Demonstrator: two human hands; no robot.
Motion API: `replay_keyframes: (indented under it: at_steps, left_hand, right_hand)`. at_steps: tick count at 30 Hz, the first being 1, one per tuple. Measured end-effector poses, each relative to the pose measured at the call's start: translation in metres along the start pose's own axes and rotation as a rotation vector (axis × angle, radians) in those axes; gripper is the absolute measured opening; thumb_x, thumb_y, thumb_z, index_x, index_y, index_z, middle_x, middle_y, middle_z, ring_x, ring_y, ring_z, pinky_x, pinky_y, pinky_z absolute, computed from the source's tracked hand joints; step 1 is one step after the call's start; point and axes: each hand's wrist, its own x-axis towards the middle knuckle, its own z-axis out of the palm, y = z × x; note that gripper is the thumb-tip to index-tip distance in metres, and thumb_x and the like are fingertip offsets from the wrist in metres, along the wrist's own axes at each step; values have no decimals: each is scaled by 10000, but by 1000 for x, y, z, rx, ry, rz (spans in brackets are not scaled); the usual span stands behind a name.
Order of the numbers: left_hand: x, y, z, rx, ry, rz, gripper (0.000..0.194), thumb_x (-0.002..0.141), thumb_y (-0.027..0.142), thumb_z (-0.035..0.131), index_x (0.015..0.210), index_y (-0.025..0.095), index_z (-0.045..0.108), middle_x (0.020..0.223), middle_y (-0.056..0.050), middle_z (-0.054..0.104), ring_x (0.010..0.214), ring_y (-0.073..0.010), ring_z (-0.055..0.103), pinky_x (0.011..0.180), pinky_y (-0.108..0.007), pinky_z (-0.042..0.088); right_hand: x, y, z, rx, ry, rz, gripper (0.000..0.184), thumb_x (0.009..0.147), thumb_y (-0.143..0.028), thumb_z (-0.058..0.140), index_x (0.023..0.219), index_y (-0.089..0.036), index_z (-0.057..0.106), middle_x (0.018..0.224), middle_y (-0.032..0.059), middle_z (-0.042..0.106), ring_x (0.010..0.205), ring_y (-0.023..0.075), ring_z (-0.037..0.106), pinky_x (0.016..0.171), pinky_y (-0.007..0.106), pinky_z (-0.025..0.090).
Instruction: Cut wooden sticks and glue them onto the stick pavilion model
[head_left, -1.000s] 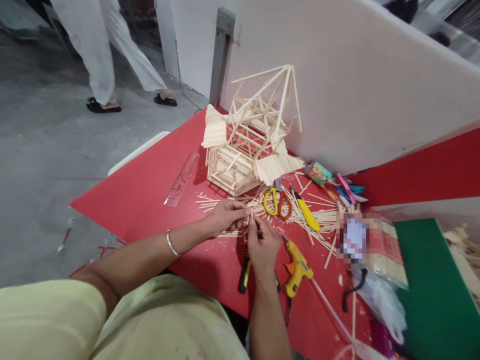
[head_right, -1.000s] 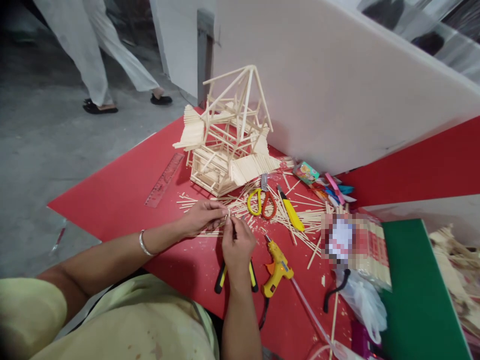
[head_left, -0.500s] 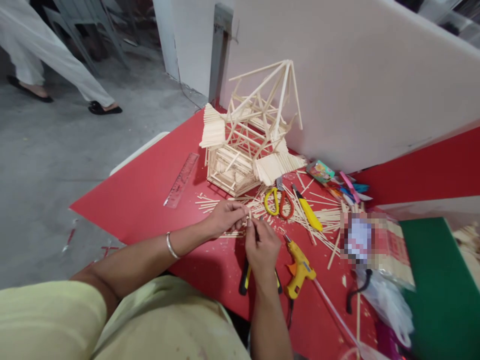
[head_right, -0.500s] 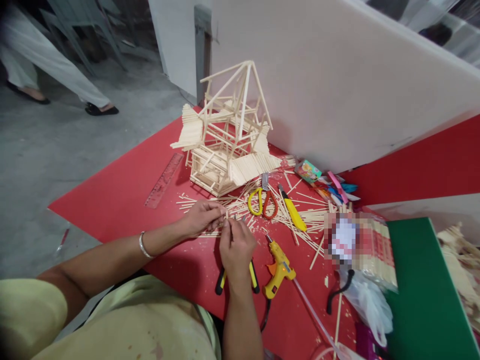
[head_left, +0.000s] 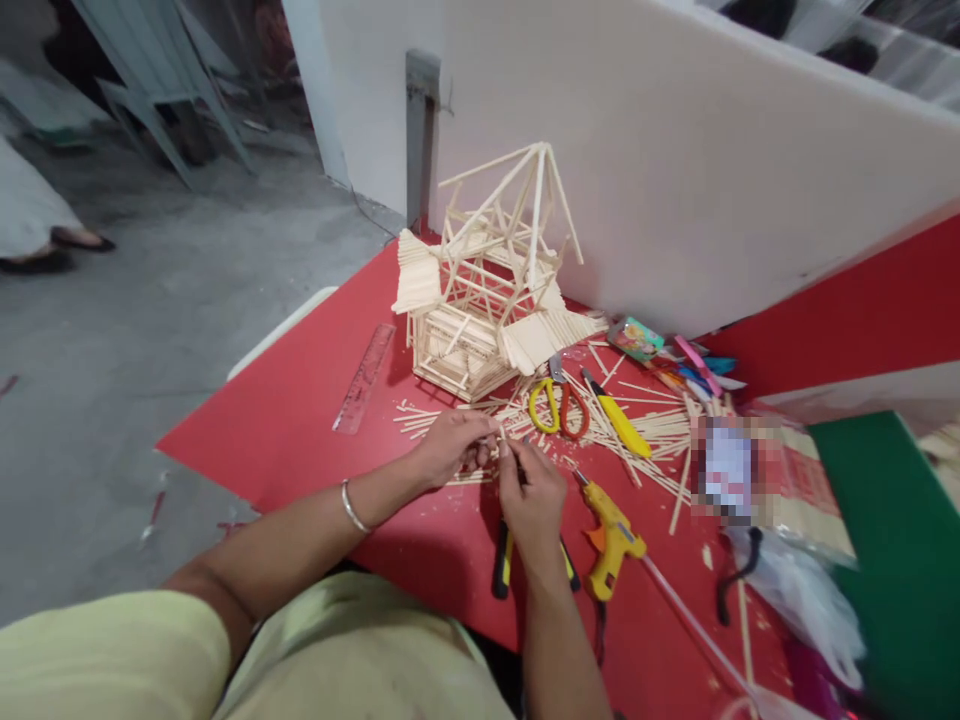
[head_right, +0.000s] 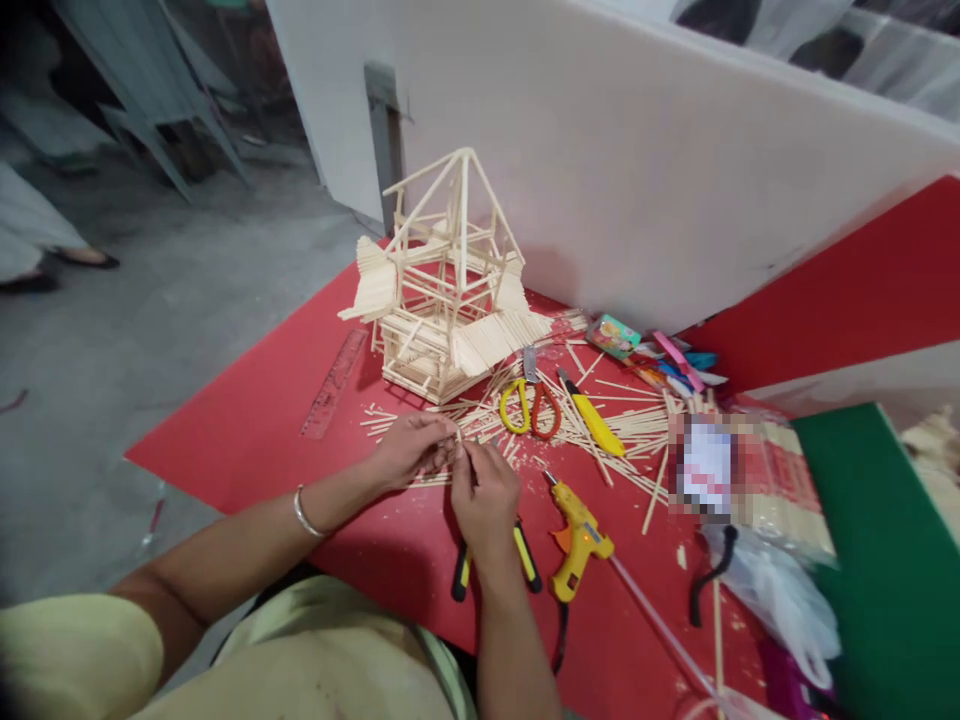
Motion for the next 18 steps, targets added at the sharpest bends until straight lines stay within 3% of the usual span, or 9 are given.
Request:
replay_keyframes:
  at_steps: [4, 13, 18]
  left_hand:
    - [-1, -2, -1, 61, 50, 63, 258, 769, 375, 678, 681, 139, 626, 467, 23, 543, 345, -75, 419, 355, -202, 301]
    - [-4, 7, 13, 69, 129, 45, 245, 733, 356, 715, 774, 115, 700, 472, 33, 535, 356, -47, 391, 380, -182, 261]
    - [-3, 3, 11, 163, 136, 76, 273, 747, 374, 716, 821, 111, 724, 443, 39, 510, 349, -51, 377, 376, -186, 240]
  right_hand:
    - [0, 1, 4, -49, -3, -29, 186, 940, -253, 514, 1012, -198, 677, 914, 65, 698, 868, 178, 629, 816, 300, 474]
    - [3, -13, -6, -66, 55, 13, 211, 954, -283, 495, 1012, -204, 682, 921, 58, 706, 862, 170, 629, 799, 276, 454]
    - [2, -13, -7, -122, 26, 68, 264, 986, -314, 451, 951, -206, 690, 882, 52, 700, 844, 161, 623, 781, 266, 425]
